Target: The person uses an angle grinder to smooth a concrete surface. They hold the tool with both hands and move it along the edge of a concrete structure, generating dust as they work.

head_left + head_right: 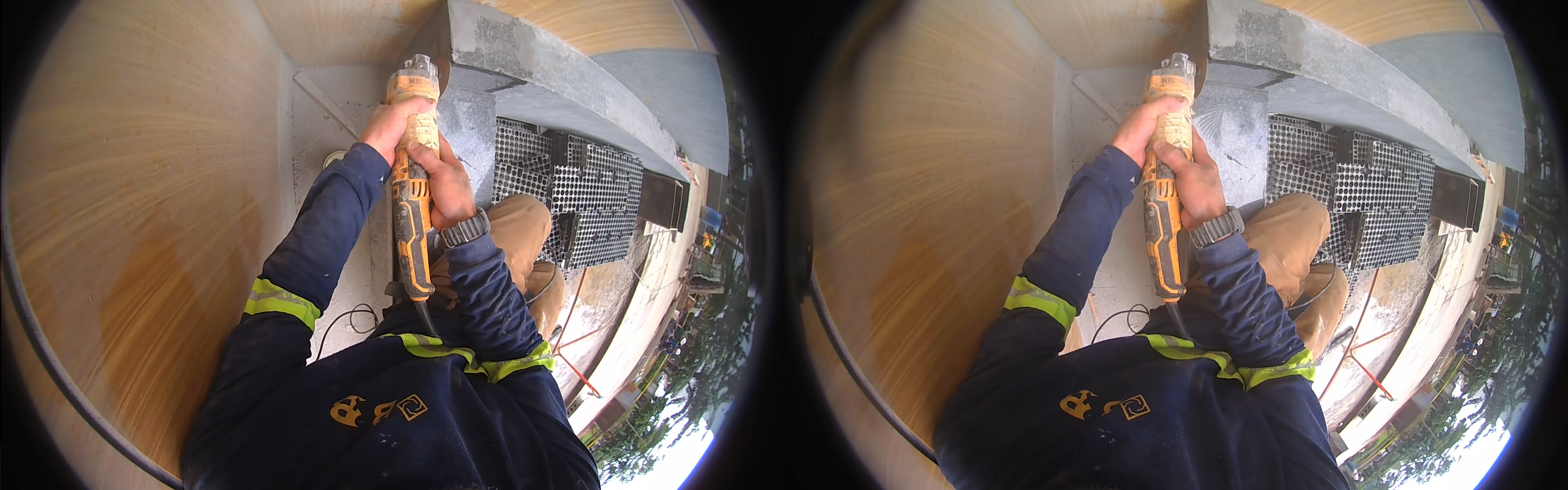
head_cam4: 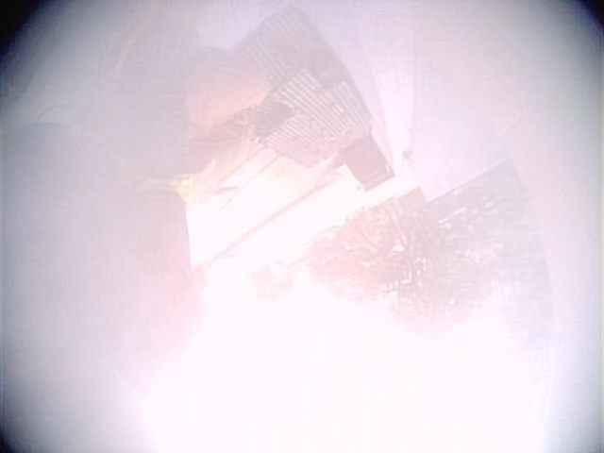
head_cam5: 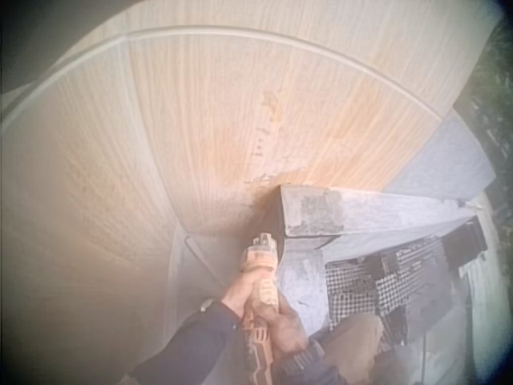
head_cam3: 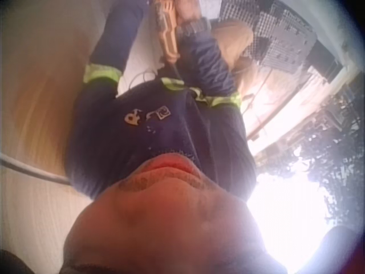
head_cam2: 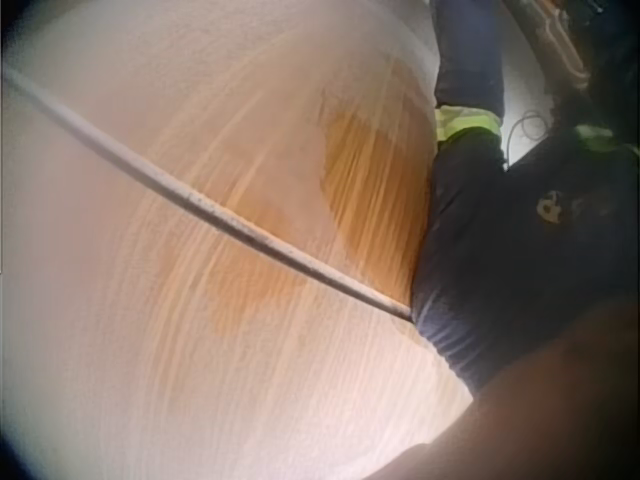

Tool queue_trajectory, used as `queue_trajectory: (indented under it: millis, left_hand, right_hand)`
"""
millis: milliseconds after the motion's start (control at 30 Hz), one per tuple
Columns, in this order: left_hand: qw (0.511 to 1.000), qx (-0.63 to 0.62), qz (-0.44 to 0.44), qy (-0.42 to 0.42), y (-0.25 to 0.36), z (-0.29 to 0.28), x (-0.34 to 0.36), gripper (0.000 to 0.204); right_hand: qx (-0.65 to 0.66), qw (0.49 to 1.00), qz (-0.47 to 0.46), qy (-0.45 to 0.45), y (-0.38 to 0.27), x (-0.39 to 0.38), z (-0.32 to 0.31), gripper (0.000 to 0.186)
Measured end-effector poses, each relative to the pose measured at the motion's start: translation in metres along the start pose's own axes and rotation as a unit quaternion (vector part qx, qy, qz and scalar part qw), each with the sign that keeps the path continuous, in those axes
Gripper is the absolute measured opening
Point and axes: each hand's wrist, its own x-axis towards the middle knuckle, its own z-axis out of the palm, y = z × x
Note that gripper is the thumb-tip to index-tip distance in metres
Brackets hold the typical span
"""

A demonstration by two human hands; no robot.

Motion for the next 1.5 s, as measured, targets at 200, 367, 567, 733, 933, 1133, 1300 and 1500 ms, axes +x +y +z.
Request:
queue_trajectory:
  millis: [200, 367, 567, 733, 933, 1133, 1300, 1500]
  left_hand:
    - [1.0, 0.003, -0.007, 0.009, 0.002, 0.003, -0.002, 0.037]
    - [1.0, 0.0, -0.008, 0.003, 0.002, 0.001, -0.001, 0.037]
    - [1.0, 0.002, -0.006, 0.001, 0.003, 0.003, -0.003, 0.036]
    - [1.0, 0.01, -0.009, 0.002, 0.004, 0.002, -0.005, 0.036]
    - [1.0, -0.004, -0.014, 0.01, -0.001, -0.007, -0.008, 0.037]
    - [1.0, -0.01, -0.016, 0.015, -0.011, -0.017, 0.002, 0.037]
    - [1.0, 0.0, -0.014, 0.015, -0.008, -0.016, 0.006, 0.038]
    - [1.0, 0.009, -0.01, 0.008, -0.004, -0.01, 0.005, 0.038]
  right_hand:
    - [0.002, 1.0, -0.001, 0.007, 0.002, 0.0, -0.001, 0.069]
    - [0.004, 1.0, 0.0, 0.007, 0.001, -0.001, 0.001, 0.069]
    - [0.017, 1.0, -0.008, 0.005, 0.001, -0.002, 0.002, 0.068]
    - [0.018, 1.0, -0.007, 0.006, 0.001, -0.004, 0.005, 0.067]
    - [0.018, 1.0, 0.003, 0.008, 0.016, 0.002, 0.002, 0.067]
    - [-0.004, 1.0, 0.013, 0.013, 0.018, 0.007, -0.001, 0.066]
    - [-0.01, 1.0, 0.004, 0.01, 0.018, 0.013, -0.005, 0.065]
    - [-0.014, 1.0, -0.003, 0.016, 0.013, 0.011, -0.002, 0.064]
